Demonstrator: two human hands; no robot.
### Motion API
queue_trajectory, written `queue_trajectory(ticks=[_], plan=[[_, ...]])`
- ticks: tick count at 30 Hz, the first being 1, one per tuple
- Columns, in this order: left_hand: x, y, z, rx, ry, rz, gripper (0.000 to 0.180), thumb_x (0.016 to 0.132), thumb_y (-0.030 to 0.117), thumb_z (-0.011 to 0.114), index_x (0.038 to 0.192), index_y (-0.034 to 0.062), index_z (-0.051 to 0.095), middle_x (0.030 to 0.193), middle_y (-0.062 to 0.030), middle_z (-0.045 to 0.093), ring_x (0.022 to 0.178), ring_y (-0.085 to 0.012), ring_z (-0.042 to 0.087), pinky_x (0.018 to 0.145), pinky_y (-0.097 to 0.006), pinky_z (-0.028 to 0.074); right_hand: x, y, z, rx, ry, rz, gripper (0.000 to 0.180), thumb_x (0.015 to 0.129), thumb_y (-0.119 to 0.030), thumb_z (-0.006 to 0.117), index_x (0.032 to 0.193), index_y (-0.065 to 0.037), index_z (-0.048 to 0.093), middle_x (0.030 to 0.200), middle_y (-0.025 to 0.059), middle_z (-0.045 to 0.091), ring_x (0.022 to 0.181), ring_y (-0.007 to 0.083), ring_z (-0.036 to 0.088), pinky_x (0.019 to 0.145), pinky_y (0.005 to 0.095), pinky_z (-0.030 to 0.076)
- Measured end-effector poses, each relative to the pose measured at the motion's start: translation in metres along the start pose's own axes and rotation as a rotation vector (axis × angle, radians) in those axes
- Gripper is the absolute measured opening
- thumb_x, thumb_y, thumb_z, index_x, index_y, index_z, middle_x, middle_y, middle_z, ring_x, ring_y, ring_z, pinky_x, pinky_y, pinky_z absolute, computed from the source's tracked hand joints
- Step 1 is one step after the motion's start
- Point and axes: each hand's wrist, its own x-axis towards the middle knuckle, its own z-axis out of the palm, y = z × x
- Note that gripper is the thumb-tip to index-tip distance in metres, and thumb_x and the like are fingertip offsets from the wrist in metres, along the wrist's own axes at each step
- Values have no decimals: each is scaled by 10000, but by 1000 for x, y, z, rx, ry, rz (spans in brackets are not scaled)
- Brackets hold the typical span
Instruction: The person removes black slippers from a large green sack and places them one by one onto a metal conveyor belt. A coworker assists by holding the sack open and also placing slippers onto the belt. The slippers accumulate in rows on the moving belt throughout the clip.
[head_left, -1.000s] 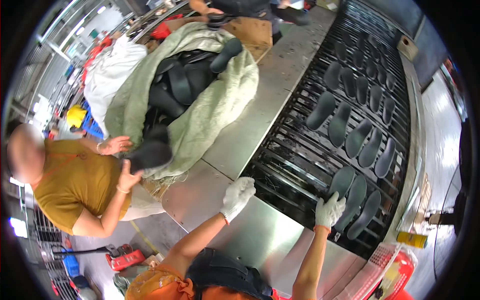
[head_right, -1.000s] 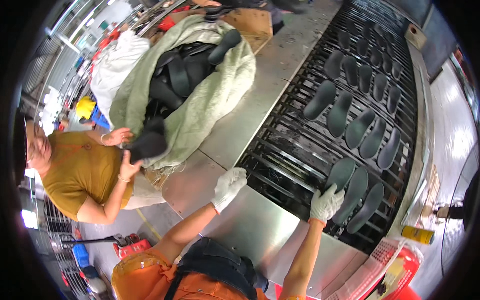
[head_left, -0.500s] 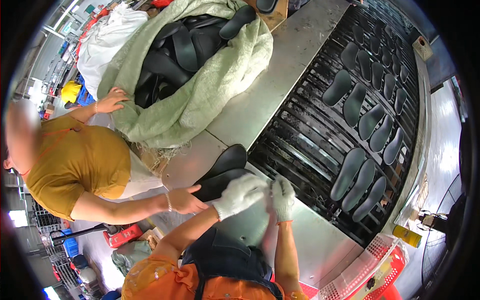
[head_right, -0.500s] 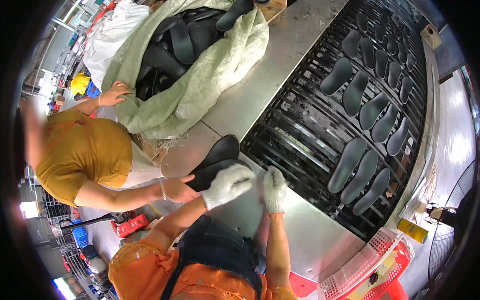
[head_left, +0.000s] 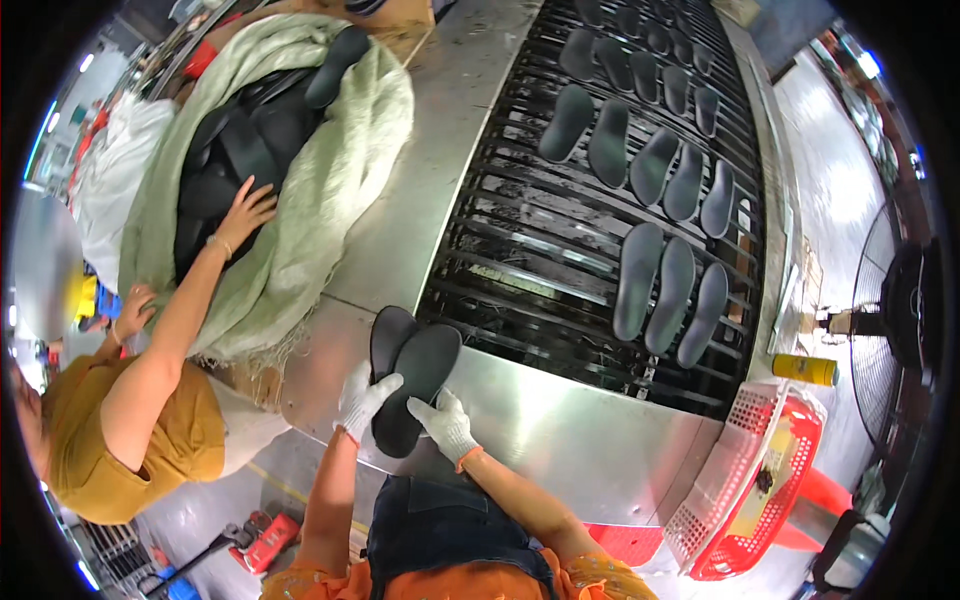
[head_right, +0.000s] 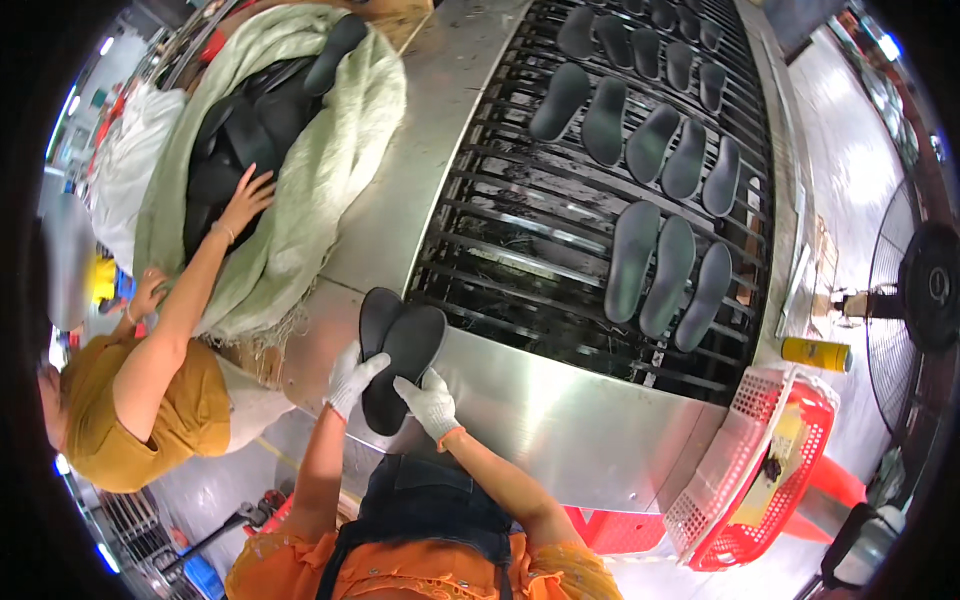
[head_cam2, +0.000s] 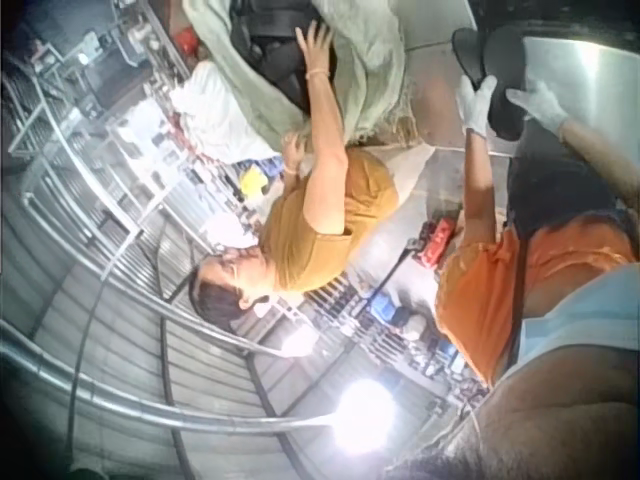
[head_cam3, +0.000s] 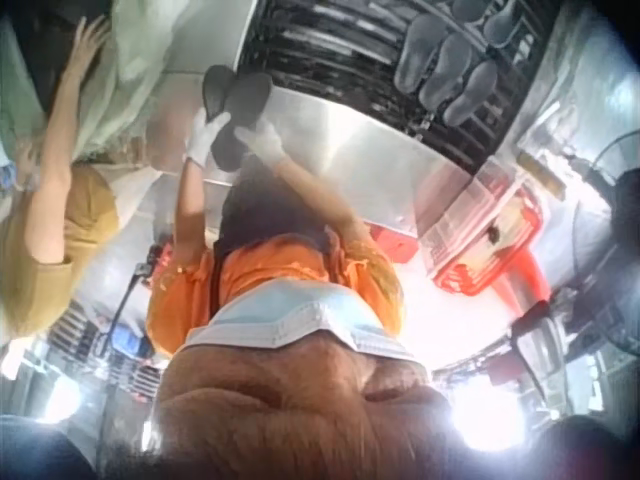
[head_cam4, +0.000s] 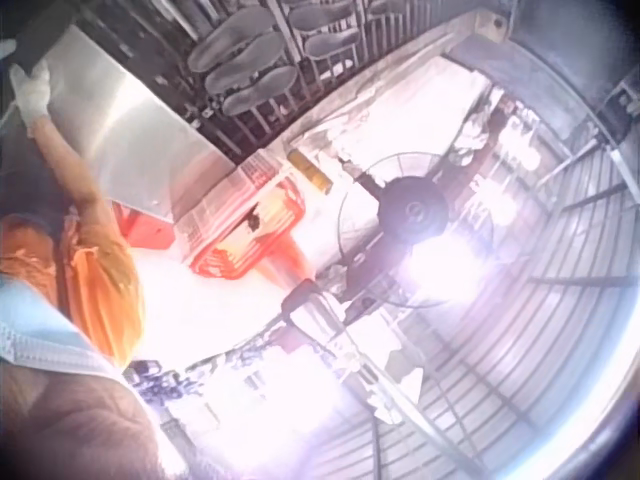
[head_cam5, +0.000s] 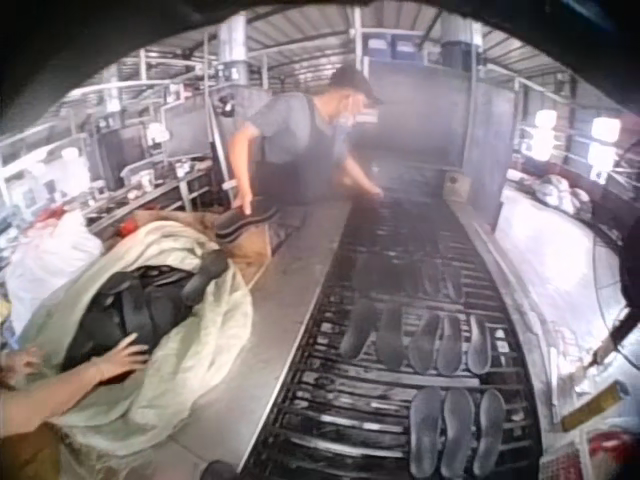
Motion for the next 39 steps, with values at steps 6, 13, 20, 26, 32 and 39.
queue_trajectory(ticks=[6,13,20,26,32,39], plan=[[24,50,45,-369,-76,27,301,912,207,701,1111,-15,660,1047,-93,715,952,-174,652,862,-345,520,38,9,-67,352,166,-168,311,936,-115,655,1206,40,637,1080,93,702,981,157,645,881,325,530],[102,161,108,-574,-223,276,303,959,195,630,1163,-23,678,1068,-80,730,958,-151,652,858,-326,510,73,-81,-230,-98,689,-402,375,947,-335,624,1183,-46,664,1051,155,736,994,267,698,898,387,504],[200,227,169,-268,-174,398,491,914,275,675,1292,-29,600,1173,-183,705,1048,-274,664,923,-387,497,112,-119,-280,-351,831,-284,479,925,-323,627,1344,-95,586,1194,204,692,1100,357,668,925,468,509],[202,213,173,-201,-61,436,681,898,152,707,1496,-32,439,1439,-189,566,1306,-253,553,1120,-337,407,99,-94,-253,-494,934,-485,566,916,-247,643,1422,-47,487,1413,225,543,1276,418,542,1020,485,476],[161,188,167,-391,-65,461,556,880,64,700,1410,-1,545,1281,-151,662,1149,-214,647,996,-353,513,61,-31,-199,-662,1045,-832,516,875,-90,684,1360,-28,518,1317,260,539,1174,448,556,983,487,497],[83,128,141,-451,-107,415,367,903,26,683,1265,-9,638,1161,-90,705,1074,-163,671,969,-307,526,17,39,-154,-877,840,-905,337,836,-115,715,1164,-64,655,1228,168,594,1127,384,578,953,469,510]])
